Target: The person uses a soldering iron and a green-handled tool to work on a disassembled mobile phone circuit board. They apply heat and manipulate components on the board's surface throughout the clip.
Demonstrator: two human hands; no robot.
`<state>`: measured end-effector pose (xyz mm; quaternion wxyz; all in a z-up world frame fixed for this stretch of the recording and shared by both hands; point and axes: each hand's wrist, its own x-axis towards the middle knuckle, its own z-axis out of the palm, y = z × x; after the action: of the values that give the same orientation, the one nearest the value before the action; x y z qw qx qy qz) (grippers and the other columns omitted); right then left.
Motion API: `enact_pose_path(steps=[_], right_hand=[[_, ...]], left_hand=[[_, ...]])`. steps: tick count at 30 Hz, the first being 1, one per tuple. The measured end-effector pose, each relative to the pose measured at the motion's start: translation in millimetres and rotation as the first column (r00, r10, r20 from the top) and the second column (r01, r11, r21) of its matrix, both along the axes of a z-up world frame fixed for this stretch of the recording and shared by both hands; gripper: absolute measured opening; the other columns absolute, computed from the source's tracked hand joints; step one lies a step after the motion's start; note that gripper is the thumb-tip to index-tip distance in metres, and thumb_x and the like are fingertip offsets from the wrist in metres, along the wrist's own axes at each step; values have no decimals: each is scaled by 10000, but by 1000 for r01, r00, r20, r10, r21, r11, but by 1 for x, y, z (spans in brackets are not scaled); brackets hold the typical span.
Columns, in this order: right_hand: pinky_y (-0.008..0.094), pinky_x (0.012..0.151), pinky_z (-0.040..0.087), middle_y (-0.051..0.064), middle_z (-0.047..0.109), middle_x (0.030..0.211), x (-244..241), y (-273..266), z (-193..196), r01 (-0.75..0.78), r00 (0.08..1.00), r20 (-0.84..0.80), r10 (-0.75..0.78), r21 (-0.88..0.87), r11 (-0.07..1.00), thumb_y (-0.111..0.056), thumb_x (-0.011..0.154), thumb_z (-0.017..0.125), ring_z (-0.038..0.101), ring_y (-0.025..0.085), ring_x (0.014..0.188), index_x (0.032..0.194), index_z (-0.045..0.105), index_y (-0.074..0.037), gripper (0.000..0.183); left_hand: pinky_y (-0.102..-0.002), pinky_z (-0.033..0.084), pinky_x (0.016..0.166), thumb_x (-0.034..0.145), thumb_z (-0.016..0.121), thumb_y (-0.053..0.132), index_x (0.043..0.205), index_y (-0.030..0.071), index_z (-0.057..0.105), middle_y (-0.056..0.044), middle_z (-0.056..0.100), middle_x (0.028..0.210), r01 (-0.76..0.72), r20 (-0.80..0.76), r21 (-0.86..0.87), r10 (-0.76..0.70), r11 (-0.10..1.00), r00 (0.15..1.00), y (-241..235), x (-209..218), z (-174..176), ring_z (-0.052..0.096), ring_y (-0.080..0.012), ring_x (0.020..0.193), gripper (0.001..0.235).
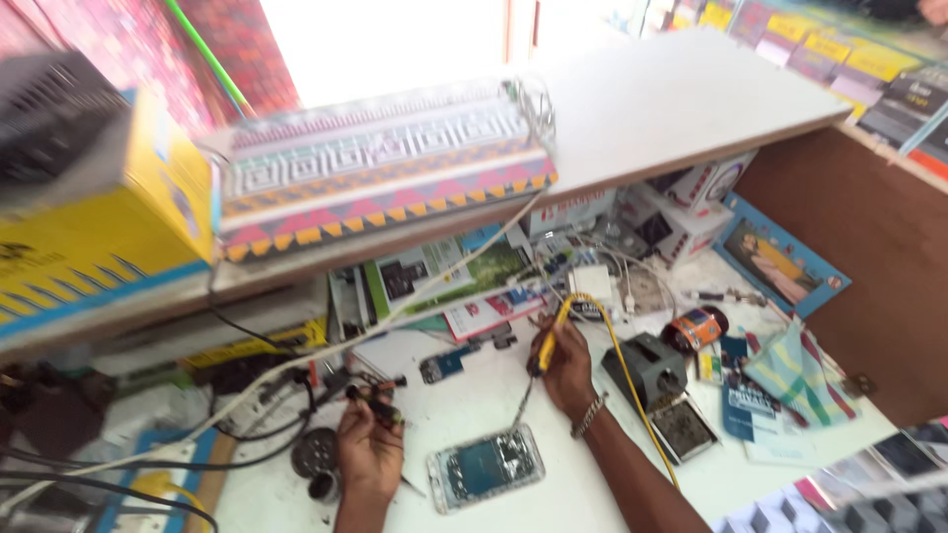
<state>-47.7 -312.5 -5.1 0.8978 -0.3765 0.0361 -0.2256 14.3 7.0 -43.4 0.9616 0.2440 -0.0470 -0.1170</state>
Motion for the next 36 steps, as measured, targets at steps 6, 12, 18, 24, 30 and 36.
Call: enact_pose_path(steps=[6, 12, 18, 24, 30, 36], right_hand=[[355, 536, 502, 98, 621, 753, -2, 0, -1, 19, 1000, -20, -18, 73, 997, -309, 1052, 476, 601, 197, 628, 1037, 581, -76, 257], [355, 479, 464, 93, 593, 687, -7, 1, 8, 12, 998, -62, -6, 94, 995, -348, 1038, 455, 550, 195, 553, 995, 578, -83, 296], [342, 474, 441, 92, 570, 668, -8, -3, 8, 27, 999, -34, -25, 53, 998, -355, 1041, 464, 515, 201, 530, 1010, 566, -93, 283], [346, 493, 443, 65, 555, 709, -10, -8, 13, 65, 998, 2, -65, 38, 997, -399, 1068, 459, 509, 183, 575, 1062, 558, -91, 324], [348, 562, 475, 66, 591, 776, -14, -6, 17, 52, 998, 19, -53, 35, 998, -417, 1086, 439, 559, 178, 659, 1125, 555, -83, 356], [384, 680, 574, 95, 690, 930, -18, -16, 8, -34, 992, 126, 30, 27, 999, -321, 1091, 494, 672, 187, 797, 1217, 561, -79, 280]], left_hand=[[-248, 466, 468, 1054, 535, 239, 1138, 96, 634, -141, 694, 883, 181, 42, -231, -176, 956, 983, -2, 9, 18, 563, -125, 532, 194], [-273, 388, 360, 1106, 455, 271, 1234, 48, 594, -147, 666, 805, 282, 303, -329, -182, 901, 935, -2, 22, 13, 476, -139, 432, 292], [-258, 274, 225, 983, 427, 340, 1070, 117, 590, -162, 674, 731, 224, 120, -158, -207, 962, 971, 0, 25, 6, 332, -109, 274, 289], [-279, 265, 288, 1062, 487, 354, 1056, 97, 607, -29, 492, 525, 151, -17, -133, -154, 980, 988, 6, 4, 29, 323, -118, 331, 283], [-251, 284, 336, 1006, 561, 358, 1058, 157, 645, -86, 627, 585, -22, -216, -10, 20, 1000, 976, 7, 0, 33, 347, -101, 310, 224], [-275, 421, 507, 988, 626, 243, 1080, 160, 648, -17, 709, 775, -95, -128, -92, 83, 991, 988, 9, 5, 20, 542, -101, 523, 125]])
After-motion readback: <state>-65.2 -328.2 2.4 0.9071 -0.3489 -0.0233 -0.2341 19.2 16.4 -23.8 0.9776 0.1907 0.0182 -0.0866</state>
